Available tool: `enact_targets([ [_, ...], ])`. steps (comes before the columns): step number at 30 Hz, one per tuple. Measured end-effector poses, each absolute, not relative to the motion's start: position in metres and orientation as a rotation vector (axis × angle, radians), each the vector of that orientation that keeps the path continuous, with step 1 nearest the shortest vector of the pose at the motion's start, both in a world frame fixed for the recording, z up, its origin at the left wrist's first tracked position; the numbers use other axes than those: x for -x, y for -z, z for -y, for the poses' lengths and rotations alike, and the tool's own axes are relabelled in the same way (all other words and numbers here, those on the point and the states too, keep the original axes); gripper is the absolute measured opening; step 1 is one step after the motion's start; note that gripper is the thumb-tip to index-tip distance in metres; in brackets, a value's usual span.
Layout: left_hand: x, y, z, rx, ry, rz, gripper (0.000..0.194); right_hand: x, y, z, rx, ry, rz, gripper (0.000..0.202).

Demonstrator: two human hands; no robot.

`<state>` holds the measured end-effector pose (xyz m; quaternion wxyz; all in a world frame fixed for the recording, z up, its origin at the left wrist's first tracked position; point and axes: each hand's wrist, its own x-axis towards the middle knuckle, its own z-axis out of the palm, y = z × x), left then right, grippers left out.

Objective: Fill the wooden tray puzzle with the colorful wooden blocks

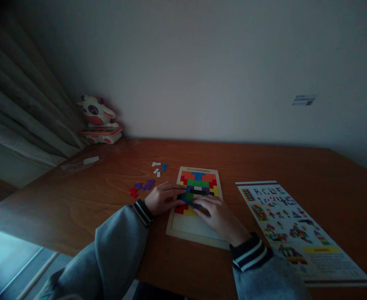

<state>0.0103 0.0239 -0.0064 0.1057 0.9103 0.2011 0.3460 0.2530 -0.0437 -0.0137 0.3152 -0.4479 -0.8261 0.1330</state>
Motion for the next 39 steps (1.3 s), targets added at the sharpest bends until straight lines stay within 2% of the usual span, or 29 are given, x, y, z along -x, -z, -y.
enact_targets([
  [7,-0.018,0.004,-0.022,-2.702,-1.032,-0.541,0.037,-0.249,0.004,0.047,1.288,-0.539,1.876,0.023],
  [16,-0.046,0.002,-0.015,-2.732,-1.078,-0.351,0.045,-0.251,0.003,0.044,1.261,-0.977,1.413,0.038],
  [18,-0.045,0.003,-0.015,-2.758,-1.07,-0.379,0.046,-0.256,0.005,0.044,1.297,-0.989,1.375,0.039],
  [24,-0.037,0.005,-0.013,-2.811,-1.035,-0.446,0.025,-0.271,0.007,0.047,1.321,-1.016,1.287,0.046],
  [28,-0.036,0.004,-0.012,-2.776,-1.004,-0.544,0.023,-0.272,0.006,0.046,1.302,-0.972,1.265,0.042],
  [34,-0.037,0.005,-0.009,-2.834,-0.964,-0.419,0.019,-0.274,0.01,0.043,1.304,-0.806,1.239,0.044],
  [39,-0.037,0.001,-0.004,-2.849,-0.962,-0.475,0.023,-0.27,0.011,0.045,1.29,-0.885,1.255,0.036],
])
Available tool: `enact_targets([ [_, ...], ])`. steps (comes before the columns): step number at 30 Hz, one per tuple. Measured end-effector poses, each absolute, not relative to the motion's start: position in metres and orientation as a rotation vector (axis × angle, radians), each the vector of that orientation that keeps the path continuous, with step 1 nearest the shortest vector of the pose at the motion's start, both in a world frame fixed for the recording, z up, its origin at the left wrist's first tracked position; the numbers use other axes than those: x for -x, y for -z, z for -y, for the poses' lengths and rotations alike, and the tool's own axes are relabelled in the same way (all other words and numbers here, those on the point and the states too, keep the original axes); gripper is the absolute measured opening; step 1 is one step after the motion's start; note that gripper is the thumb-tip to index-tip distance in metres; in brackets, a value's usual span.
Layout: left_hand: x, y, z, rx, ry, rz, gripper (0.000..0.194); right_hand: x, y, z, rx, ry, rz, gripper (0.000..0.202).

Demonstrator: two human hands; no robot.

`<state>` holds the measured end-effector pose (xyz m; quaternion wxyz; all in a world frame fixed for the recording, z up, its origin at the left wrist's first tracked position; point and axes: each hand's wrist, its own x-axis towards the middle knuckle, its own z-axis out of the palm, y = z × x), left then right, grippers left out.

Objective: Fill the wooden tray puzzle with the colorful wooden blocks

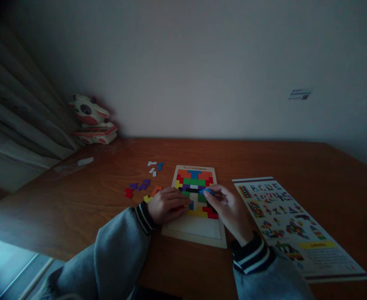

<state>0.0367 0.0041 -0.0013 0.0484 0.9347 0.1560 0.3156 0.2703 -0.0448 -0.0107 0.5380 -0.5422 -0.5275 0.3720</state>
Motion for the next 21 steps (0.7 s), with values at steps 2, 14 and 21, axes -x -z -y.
enact_targets([
  [2,-0.037,0.002,-0.002,-2.87,-0.952,-0.455,0.024,-0.267,0.009,0.047,1.217,-0.95,1.246,0.034],
  [14,-0.035,0.002,-0.003,-2.773,-1.069,-0.751,0.031,-0.263,0.007,0.051,1.3,-0.61,1.714,0.022],
  [21,-0.036,0.007,-0.004,-2.829,-1.144,-0.573,0.026,-0.259,0.015,0.052,1.096,-0.366,1.988,0.018],
])
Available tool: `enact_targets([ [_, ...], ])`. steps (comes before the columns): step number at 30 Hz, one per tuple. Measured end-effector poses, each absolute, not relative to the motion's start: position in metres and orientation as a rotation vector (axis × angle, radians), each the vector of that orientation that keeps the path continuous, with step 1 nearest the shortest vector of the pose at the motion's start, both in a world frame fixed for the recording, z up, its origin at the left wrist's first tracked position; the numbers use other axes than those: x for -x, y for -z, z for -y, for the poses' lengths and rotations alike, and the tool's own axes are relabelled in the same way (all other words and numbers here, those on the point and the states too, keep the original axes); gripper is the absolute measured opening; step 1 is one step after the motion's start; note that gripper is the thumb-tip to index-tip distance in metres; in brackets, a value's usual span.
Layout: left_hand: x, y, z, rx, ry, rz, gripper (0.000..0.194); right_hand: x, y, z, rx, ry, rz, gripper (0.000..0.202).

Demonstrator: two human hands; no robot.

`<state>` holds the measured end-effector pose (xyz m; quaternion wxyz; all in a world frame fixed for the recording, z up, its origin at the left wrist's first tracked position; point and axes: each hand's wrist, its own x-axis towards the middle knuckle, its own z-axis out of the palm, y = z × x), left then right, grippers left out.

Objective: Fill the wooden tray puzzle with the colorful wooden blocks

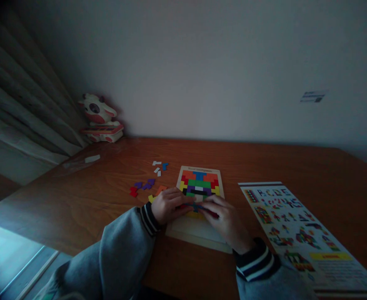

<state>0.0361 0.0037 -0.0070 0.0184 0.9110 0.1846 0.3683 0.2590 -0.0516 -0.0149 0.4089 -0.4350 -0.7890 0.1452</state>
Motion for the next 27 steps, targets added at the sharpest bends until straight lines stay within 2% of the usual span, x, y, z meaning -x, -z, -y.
enact_targets([
  [9,-0.038,0.001,-0.002,-2.907,-1.193,-0.326,0.016,-0.258,0.014,0.054,1.101,-0.319,2.039,0.022],
  [21,-0.034,0.001,-0.004,-3.005,-1.199,-0.328,0.015,-0.271,0.009,0.054,1.175,-0.54,1.975,0.023],
  [27,-0.034,-0.002,-0.002,-3.041,-1.255,-0.341,0.014,-0.263,0.009,0.053,1.168,-0.492,1.938,0.031],
])
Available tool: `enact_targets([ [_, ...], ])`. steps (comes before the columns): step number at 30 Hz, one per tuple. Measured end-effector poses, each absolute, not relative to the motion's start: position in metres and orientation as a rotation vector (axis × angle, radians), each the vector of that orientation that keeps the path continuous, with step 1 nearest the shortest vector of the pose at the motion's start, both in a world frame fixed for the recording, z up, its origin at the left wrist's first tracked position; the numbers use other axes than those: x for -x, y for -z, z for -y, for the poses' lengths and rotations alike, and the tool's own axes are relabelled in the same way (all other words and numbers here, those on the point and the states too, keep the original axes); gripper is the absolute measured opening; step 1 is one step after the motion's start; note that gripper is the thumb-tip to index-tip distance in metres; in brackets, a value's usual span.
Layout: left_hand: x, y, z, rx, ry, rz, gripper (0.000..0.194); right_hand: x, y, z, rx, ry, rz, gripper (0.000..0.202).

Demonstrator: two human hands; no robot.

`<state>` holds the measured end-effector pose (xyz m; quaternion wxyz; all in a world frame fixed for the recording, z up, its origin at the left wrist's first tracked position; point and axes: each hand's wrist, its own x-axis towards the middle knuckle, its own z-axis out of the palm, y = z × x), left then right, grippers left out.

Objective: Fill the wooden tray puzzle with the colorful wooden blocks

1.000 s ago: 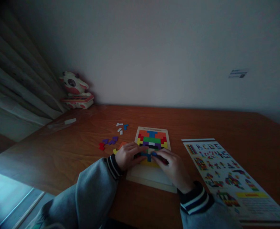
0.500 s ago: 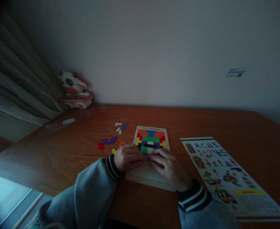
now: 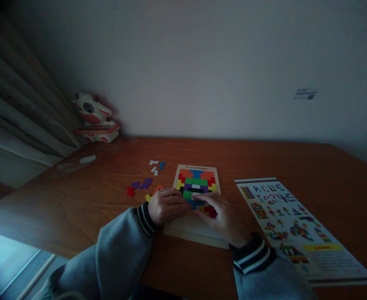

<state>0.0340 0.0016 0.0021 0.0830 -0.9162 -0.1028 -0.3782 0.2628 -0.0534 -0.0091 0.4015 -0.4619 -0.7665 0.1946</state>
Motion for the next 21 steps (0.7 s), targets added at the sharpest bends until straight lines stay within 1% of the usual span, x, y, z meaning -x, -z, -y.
enact_targets([
  [4,-0.035,0.0,-0.002,2.755,1.142,0.309,0.012,-0.263,0.011,0.051,1.187,-0.442,1.954,0.029],
  [10,-0.039,0.008,-0.005,2.895,1.082,0.562,0.018,-0.27,0.023,0.048,1.335,-0.389,1.993,0.03],
  [16,-0.038,0.011,-0.004,3.013,0.908,0.387,0.019,-0.266,0.024,0.051,1.378,-0.365,2.072,0.029],
  [19,-0.037,0.012,-0.005,3.024,0.865,0.383,0.022,-0.264,0.023,0.052,1.397,-0.312,2.076,0.029],
  [21,-0.037,0.012,-0.005,3.029,0.829,0.384,0.024,-0.264,0.023,0.051,1.406,-0.281,2.071,0.026],
])
